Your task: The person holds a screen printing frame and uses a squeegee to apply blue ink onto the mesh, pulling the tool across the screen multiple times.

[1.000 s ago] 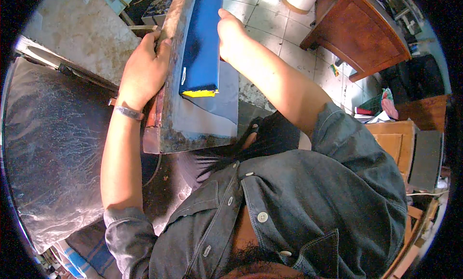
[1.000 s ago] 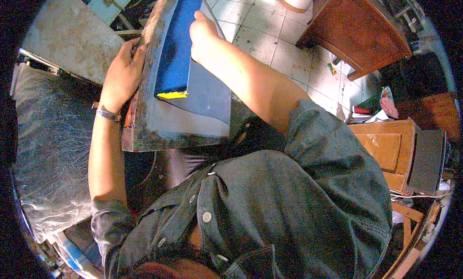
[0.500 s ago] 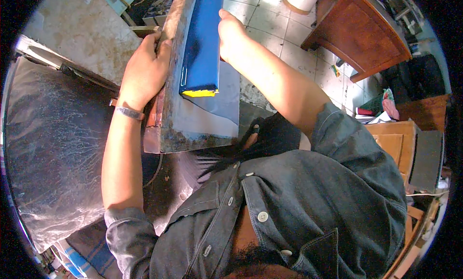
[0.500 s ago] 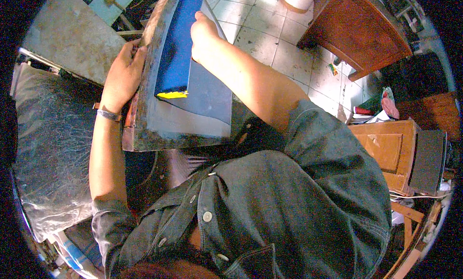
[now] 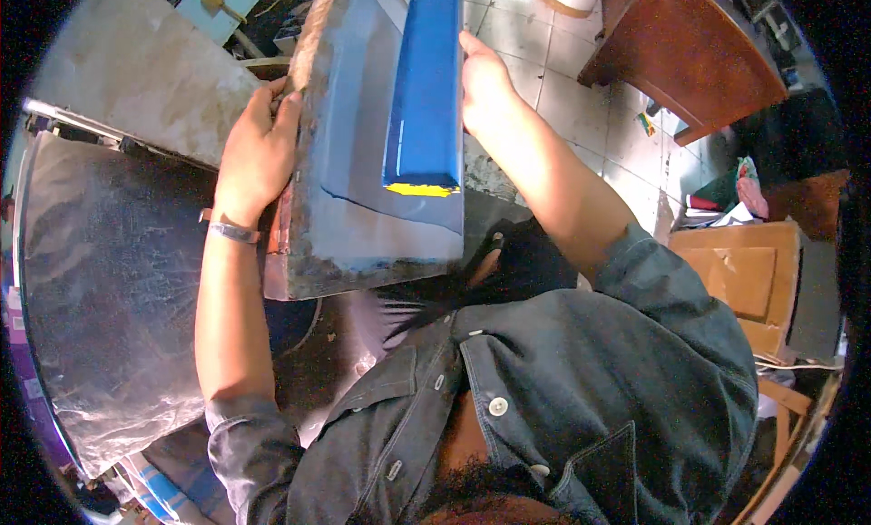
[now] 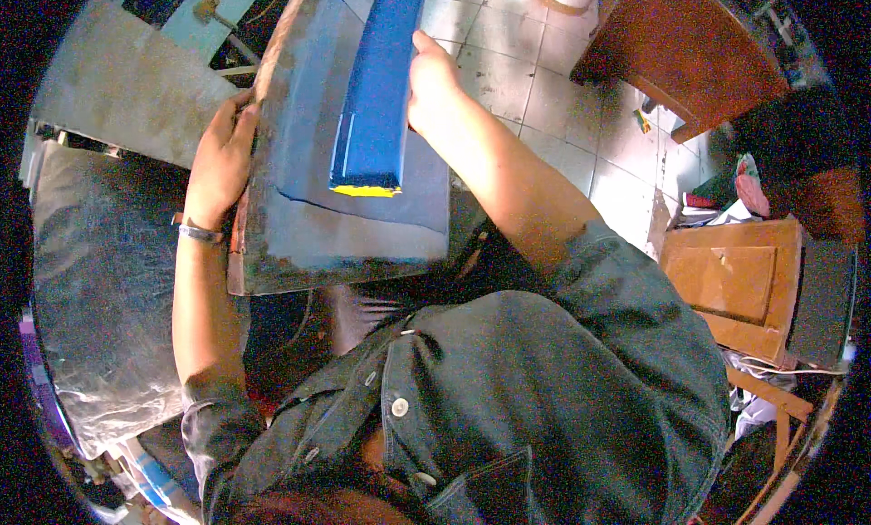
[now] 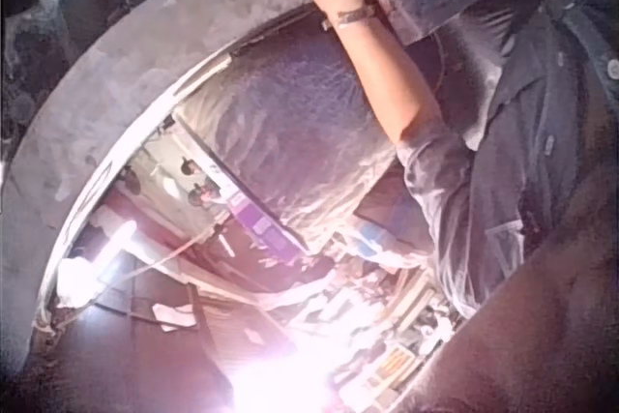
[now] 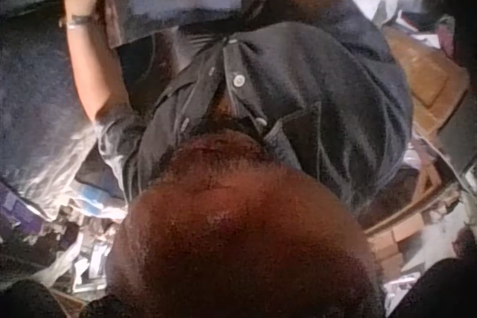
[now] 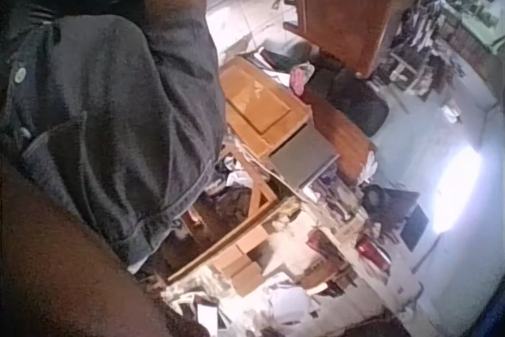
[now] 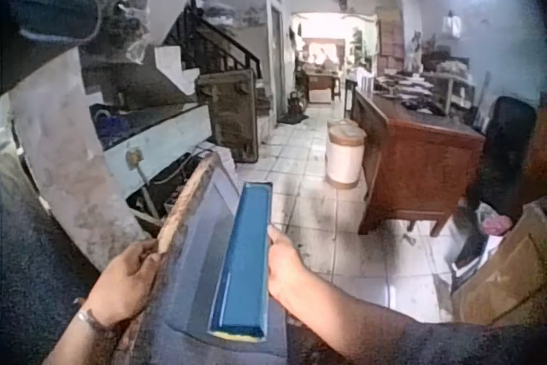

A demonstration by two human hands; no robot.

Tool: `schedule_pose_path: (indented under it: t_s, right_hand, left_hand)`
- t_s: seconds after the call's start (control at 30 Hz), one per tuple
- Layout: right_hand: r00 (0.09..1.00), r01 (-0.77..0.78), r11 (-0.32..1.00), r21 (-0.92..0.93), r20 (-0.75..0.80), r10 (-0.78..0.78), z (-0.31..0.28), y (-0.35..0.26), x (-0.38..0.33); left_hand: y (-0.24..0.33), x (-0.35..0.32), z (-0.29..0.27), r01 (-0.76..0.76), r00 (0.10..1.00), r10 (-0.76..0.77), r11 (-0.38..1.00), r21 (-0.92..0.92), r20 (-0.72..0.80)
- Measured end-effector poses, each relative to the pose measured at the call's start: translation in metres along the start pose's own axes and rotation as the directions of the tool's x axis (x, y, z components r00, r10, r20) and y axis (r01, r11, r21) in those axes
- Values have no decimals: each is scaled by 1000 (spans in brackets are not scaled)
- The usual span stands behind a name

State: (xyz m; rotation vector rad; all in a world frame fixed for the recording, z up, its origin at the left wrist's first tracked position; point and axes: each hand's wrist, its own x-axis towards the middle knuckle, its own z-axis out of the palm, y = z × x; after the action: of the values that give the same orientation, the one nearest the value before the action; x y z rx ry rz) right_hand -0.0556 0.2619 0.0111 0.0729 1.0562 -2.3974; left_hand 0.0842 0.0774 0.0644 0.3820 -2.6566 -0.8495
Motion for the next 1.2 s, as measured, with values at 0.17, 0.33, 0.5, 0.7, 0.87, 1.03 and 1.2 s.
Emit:
schedule_pose_path:
  t_s: [0.17, 0.33, 0.5, 0.7, 0.87, 1.03, 1.2]
  right_hand:
    - [997, -42, 999, -4, -64, 41, -43, -10, -6]
    - [996, -41, 997, 67, -80, 46, -97, -15, 0]
    - [998, -26, 993, 118, 64, 18, -164, -27, 10]
    - [997, -69, 988, 141, 42, 63, -199, -28, 7]
    - [996, -63, 992, 105, -59, 70, -238, -12, 18]
    - [985, -127, 989, 80, -106, 135, -291, 16, 33]
    - [975, -151, 985, 78, -153, 161, -329, 55, 41]
  left_hand:
    - [-21, 7, -8, -42, 999, 41, 998, 42, 15]
    - [-27, 7, -18, -37, 996, 36, 999, 6, 87]
    - [-33, 15, -27, -50, 981, 47, 999, 11, 188]
    - [-41, 14, -30, 44, 978, -61, 995, 90, 201]
    - [-58, 17, -41, 7, 958, -65, 979, 205, 279]
    - [-75, 19, -59, 165, 949, -251, 912, 376, 193]
    - [-78, 17, -59, 278, 936, -336, 890, 361, 108]
